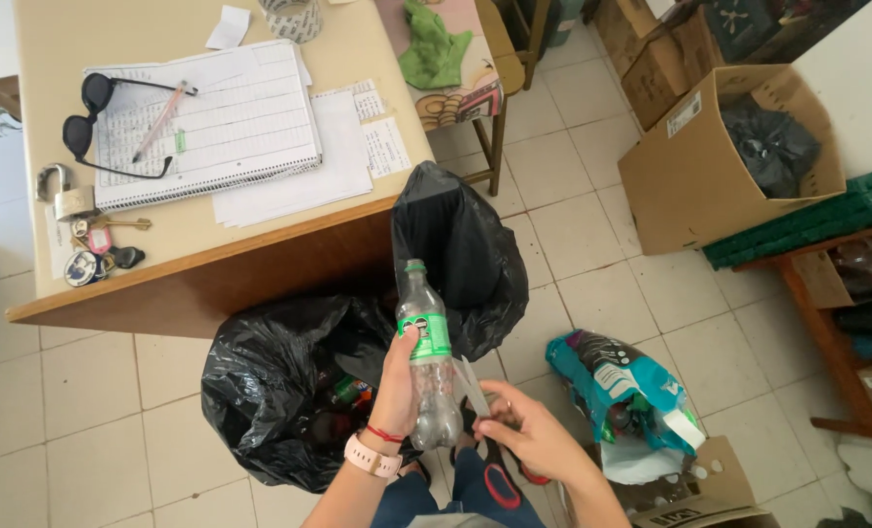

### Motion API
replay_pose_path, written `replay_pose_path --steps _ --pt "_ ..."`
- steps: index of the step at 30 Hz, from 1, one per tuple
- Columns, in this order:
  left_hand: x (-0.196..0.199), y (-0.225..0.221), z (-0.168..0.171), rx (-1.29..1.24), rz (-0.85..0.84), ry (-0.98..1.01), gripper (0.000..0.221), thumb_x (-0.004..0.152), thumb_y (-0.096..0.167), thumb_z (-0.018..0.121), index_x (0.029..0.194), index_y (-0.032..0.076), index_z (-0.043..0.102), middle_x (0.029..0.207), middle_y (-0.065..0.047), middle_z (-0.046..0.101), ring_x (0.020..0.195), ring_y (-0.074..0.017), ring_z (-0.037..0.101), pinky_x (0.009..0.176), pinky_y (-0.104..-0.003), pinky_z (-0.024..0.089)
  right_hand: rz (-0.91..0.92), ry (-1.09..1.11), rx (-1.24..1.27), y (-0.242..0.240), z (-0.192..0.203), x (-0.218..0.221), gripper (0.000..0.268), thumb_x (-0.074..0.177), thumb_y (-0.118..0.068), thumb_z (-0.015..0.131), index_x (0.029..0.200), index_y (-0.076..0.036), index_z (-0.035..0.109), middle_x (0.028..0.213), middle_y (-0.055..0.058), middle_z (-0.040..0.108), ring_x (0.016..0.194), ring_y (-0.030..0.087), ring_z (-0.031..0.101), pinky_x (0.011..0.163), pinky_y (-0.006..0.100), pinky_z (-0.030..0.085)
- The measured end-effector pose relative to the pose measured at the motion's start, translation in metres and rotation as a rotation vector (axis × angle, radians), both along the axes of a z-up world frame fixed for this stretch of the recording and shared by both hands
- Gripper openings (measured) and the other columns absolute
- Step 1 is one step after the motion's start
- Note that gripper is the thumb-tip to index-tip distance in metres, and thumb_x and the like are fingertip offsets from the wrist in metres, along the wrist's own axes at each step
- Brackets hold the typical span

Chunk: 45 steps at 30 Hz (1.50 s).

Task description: The person repeatedly picks plastic bottles from a black trash bag, uses scissors to cut off the paper labels, and places the bottles and labels into a separate bag. The process is repeated for multiple bottles of different brands.

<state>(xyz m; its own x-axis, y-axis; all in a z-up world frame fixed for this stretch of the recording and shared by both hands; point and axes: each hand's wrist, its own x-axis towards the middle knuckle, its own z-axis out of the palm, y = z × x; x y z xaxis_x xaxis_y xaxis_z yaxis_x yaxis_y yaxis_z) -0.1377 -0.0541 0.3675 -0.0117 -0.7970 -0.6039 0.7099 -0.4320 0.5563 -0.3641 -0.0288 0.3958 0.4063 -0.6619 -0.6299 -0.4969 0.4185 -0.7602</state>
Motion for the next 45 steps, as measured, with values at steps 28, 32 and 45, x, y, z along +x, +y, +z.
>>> replay_pose_path --steps 28,32,45 --pt "-0.029 0.029 0.031 -0.365 -0.892 -0.559 0.084 0.101 0.066 0.042 0.175 0.029 0.033 0.121 0.0 0.035 0.109 -0.0166 0.039 0.094 -0.036 0.033 -0.655 -0.01 -0.195 -0.034 -0.009 -0.039 0.04 0.093 -0.039 0.079 0.119 -0.009 0.082 0.052 0.001 0.052 0.046 0.012 0.047 0.048 0.03 0.04" --pt "-0.048 0.024 -0.07 -0.354 -0.614 -0.826 0.049 0.116 0.051 0.049 0.078 0.02 0.044 0.071 0.005 0.042 0.067 -0.0107 0.044 0.067 -0.034 0.036 -0.784 -0.247 -0.187 -0.015 -0.029 -0.056 0.021 0.098 -0.024 0.077 0.108 -0.006 0.076 0.041 0.005 0.049 0.028 0.017 0.041 0.032 0.032 0.033" --pt "-0.066 -0.023 -0.104 0.09 -0.072 -0.639 0.032 0.115 0.037 0.053 0.103 0.01 0.066 0.044 -0.009 0.05 0.034 -0.0213 0.056 0.034 -0.033 0.039 -0.159 -0.032 -0.39 0.013 -0.018 -0.114 0.026 0.094 -0.026 0.088 0.118 -0.015 0.088 0.08 0.0 0.045 0.077 0.018 0.053 0.084 0.027 0.039"
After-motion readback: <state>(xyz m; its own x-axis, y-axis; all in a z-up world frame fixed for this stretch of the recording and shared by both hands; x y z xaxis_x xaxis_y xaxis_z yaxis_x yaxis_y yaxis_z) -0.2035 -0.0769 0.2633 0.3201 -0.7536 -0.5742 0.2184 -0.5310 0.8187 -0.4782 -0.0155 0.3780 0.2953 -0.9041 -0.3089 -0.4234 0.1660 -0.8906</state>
